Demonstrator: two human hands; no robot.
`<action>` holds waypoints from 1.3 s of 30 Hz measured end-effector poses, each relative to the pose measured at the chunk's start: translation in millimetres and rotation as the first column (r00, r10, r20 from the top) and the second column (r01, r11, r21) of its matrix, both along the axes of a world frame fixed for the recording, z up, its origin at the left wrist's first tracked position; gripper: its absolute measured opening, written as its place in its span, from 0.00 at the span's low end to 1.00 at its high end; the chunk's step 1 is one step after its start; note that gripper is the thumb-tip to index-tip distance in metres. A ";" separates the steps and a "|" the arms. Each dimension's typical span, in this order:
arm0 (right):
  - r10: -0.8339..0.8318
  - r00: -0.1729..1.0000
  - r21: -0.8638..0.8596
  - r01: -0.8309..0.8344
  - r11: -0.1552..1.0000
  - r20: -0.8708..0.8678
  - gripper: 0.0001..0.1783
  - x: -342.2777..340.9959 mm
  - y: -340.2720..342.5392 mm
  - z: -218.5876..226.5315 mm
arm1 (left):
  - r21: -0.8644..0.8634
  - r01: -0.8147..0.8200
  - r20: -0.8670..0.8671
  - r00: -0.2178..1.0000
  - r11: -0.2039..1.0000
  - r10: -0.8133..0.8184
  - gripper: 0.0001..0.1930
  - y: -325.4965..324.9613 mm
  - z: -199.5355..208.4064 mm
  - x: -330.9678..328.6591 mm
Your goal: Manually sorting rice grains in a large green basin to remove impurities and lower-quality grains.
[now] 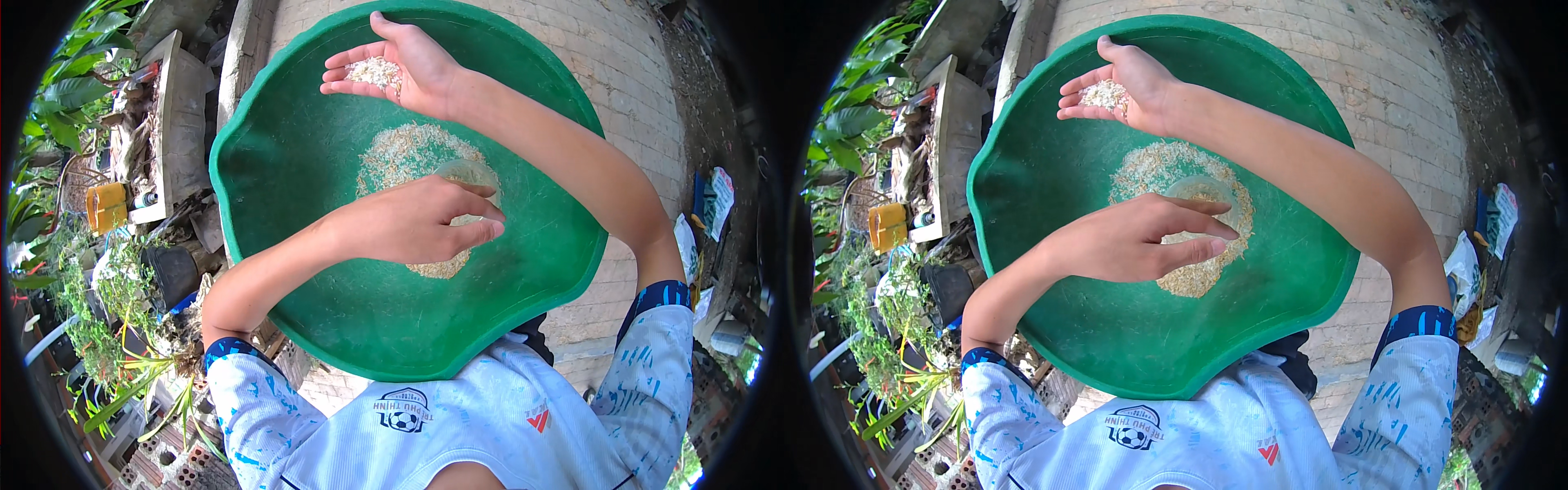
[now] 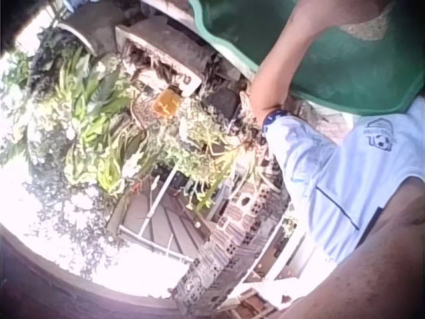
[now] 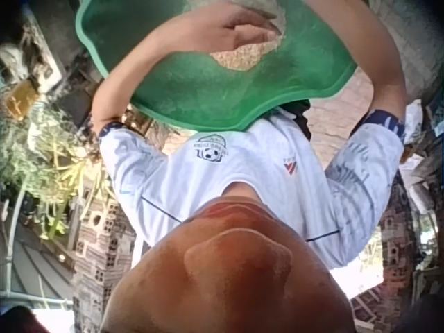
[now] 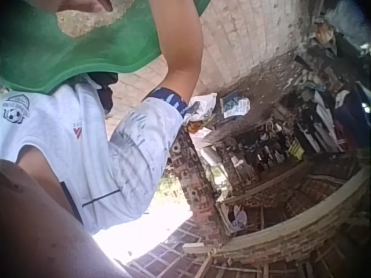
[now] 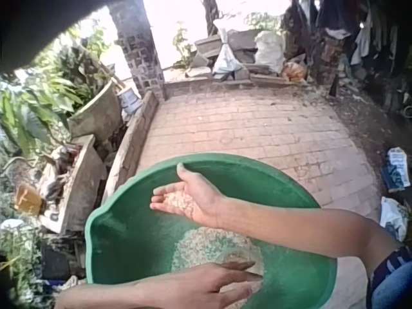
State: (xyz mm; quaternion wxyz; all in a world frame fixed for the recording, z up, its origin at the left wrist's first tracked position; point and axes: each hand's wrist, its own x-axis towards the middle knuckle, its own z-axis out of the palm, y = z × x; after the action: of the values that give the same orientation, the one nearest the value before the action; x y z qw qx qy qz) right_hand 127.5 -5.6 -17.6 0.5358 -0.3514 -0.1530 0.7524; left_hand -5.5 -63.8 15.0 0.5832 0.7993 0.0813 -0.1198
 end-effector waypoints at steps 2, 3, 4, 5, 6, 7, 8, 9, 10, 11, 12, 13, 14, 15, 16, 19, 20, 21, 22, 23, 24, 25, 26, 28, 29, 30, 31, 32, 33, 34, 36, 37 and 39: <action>0.009 1.000 0.015 -0.009 1.000 0.014 0.41 -3.4 0.9 1.3 | 0.055 -0.021 0.157 0.987 0.998 0.012 0.18 6.4 1.4 -5.3; 0.008 1.000 0.014 -0.008 1.000 0.013 0.41 -4.1 1.4 0.7 | 0.054 -0.020 0.156 0.988 0.998 0.012 0.18 10.9 6.3 -5.9; 0.013 1.000 0.008 -0.013 1.000 0.014 0.40 -2.3 1.5 -0.2 | 0.064 -0.076 0.040 0.996 0.995 0.074 0.16 16.5 15.8 -2.7; 0.019 1.000 0.003 -0.019 1.000 0.014 0.40 -0.8 1.6 -1.2 | 0.080 -0.131 -0.076 0.988 0.988 0.137 0.13 21.5 25.3 0.2; 0.015 1.000 0.002 -0.015 1.000 0.016 0.40 0.0 0.5 1.5 | 0.226 -0.256 -0.080 0.957 0.940 0.280 0.08 25.2 33.3 2.0; 0.033 0.999 -0.046 -0.032 0.998 0.016 0.39 0.9 -0.3 4.2 | 0.371 -0.375 0.115 0.926 0.850 0.359 0.07 31.9 28.6 -0.1; 0.050 0.999 -0.094 -0.049 0.994 0.014 0.39 1.7 -1.2 6.4 | 0.475 -0.502 0.317 0.864 0.722 0.392 0.06 41.3 21.7 -2.5; 0.052 0.999 -0.091 -0.050 0.995 0.013 0.39 1.8 -1.6 5.3 | 0.512 -0.570 0.394 0.821 0.643 0.414 0.06 50.1 19.0 -4.8; 0.044 0.994 -0.052 -0.039 0.998 0.101 0.39 1.9 -2.4 3.5 | 0.537 -0.633 0.470 0.773 0.558 0.426 0.07 57.6 18.0 -5.6; 0.033 0.982 -0.012 -0.031 0.999 0.188 0.39 2.3 -2.8 2.0 | 0.501 -0.666 0.497 0.744 0.553 0.447 0.08 62.3 18.3 -5.6; 0.035 0.982 -0.010 -0.034 0.999 0.186 0.39 1.8 -2.5 1.9 | 0.503 -0.667 0.496 0.744 0.550 0.448 0.08 66.1 17.2 -5.9; 0.038 0.985 -0.014 -0.036 0.999 0.171 0.39 1.4 -2.2 1.9 | 0.506 -0.662 0.475 0.749 0.553 0.462 0.08 69.4 15.4 -6.3; 0.041 0.987 -0.018 -0.038 0.999 0.156 0.39 1.1 -2.0 1.9 | 0.508 -0.657 0.454 0.753 0.556 0.476 0.08 71.5 13.5 -6.6; 0.039 0.987 -0.018 -0.036 0.999 0.156 0.39 1.2 -2.4 2.8 | 0.509 -0.656 0.453 0.755 0.558 0.474 0.08 72.5 10.7 -6.8; 0.045 0.986 -0.026 -0.041 0.999 0.161 0.39 1.7 -2.8 3.8 | 0.524 -0.638 0.458 0.770 0.564 0.445 0.09 72.9 7.5 -6.9; 0.045 0.987 -0.032 -0.041 0.999 0.152 0.39 1.8 -2.3 4.3 | 0.535 -0.632 0.482 0.774 0.561 0.412 0.08 72.2 5.2 -3.2; 0.043 0.989 -0.030 -0.039 0.999 0.140 0.39 2.0 -1.7 4.2 | 0.530 -0.646 0.503 0.761 0.549 0.411 0.07 72.0 5.0 -1.7; 0.040 0.990 -0.029 -0.036 0.999 0.138 0.39 2.7 -1.0 2.4 | 0.532 -0.644 0.502 0.762 0.550 0.408 0.07 72.6 4.5 -1.1; 0.053 0.989 -0.016 -0.052 0.999 0.136 0.38 3.0 -0.5 0.5 | 0.533 -0.641 0.501 0.765 0.552 0.404 0.07 74.0 3.8 -1.2; 0.067 0.989 -0.004 -0.067 0.998 0.135 0.37 3.2 0.1 -1.3 | 0.535 -0.637 0.501 0.768 0.555 0.399 0.08 75.7 3.8 -1.3; 0.065 0.989 -0.003 -0.065 0.998 0.135 0.37 3.8 0.7 -2.7 | 0.536 -0.636 0.501 0.769 0.555 0.397 0.08 77.3 4.3 -1.1; 0.059 0.990 0.008 -0.060 0.998 0.128 0.37 4.4 1.6 -3.9 | 0.528 -0.650 0.493 0.759 0.547 0.426 0.07 79.2 4.9 -1.1; 0.053 0.991 0.019 -0.055 0.998 0.120 0.36 4.9 2.3 -5.1 | 0.521 -0.663 0.484 0.748 0.537 0.454 0.07 81.3 5.6 -1.3; 0.006 0.992 -0.020 -0.003 1.000 0.125 0.36 1.7 0.0 4.2 | 0.503 -0.693 0.486 0.721 0.517 0.494 0.07 87.2 5.5 -3.5; -0.040 0.990 -0.059 0.048 0.997 0.133 0.35 -0.1 -0.7 8.9 | 0.484 -0.722 0.486 0.692 0.495 0.533 0.06 89.4 5.7 -4.9; -0.045 0.990 -0.059 0.053 0.997 0.134 0.35 0.5 0.0 9.6 | 0.483 -0.719 0.487 0.694 0.499 0.530 0.06 90.0 7.9 -5.1; -0.051 0.991 -0.045 0.057 0.997 0.126 0.37 1.3 1.0 10.3 | 0.475 -0.722 0.489 0.692 0.504 0.531 0.06 90.2 10.9 -5.4; -0.058 0.991 -0.031 0.062 0.998 0.118 0.38 2.3 1.2 10.7 | 0.466 -0.724 0.491 0.690 0.508 0.533 0.06 90.6 12.7 -5.5; -0.059 0.991 -0.031 0.063 0.998 0.117 0.38 2.9 1.1 11.1 | 0.457 -0.724 0.493 0.689 0.516 0.531 0.06 91.6 11.2 -6.5; -0.053 0.990 -0.021 0.056 0.998 0.128 0.38 3.3 1.0 11.4 | 0.458 -0.723 0.492 0.690 0.517 0.530 0.06 91.0 11.2 -6.4; -0.048 0.989 -0.011 0.050 0.999 0.138 0.37 4.7 3.4 5.7 | 0.502 -0.697 0.481 0.717 0.513 0.504 0.05 88.0 11.9 -5.4; -0.033 0.994 0.014 0.032 0.999 0.105 0.37 5.5 6.9 0.1 | 0.502 -0.696 0.481 0.718 0.513 0.503 0.05 86.3 11.7 -4.2; -0.016 0.997 0.040 0.013 0.999 0.071 0.37 6.8 8.2 -4.2 | 0.513 -0.701 0.499 0.713 0.495 0.492 0.06 83.2 8.9 -2.3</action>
State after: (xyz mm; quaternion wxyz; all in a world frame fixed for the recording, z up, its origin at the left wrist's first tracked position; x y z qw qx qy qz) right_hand 134.4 2.6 -21.8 0.5422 -0.3684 -0.1841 0.7324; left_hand -7.8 19.4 23.9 0.2628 0.8804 0.3078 0.2471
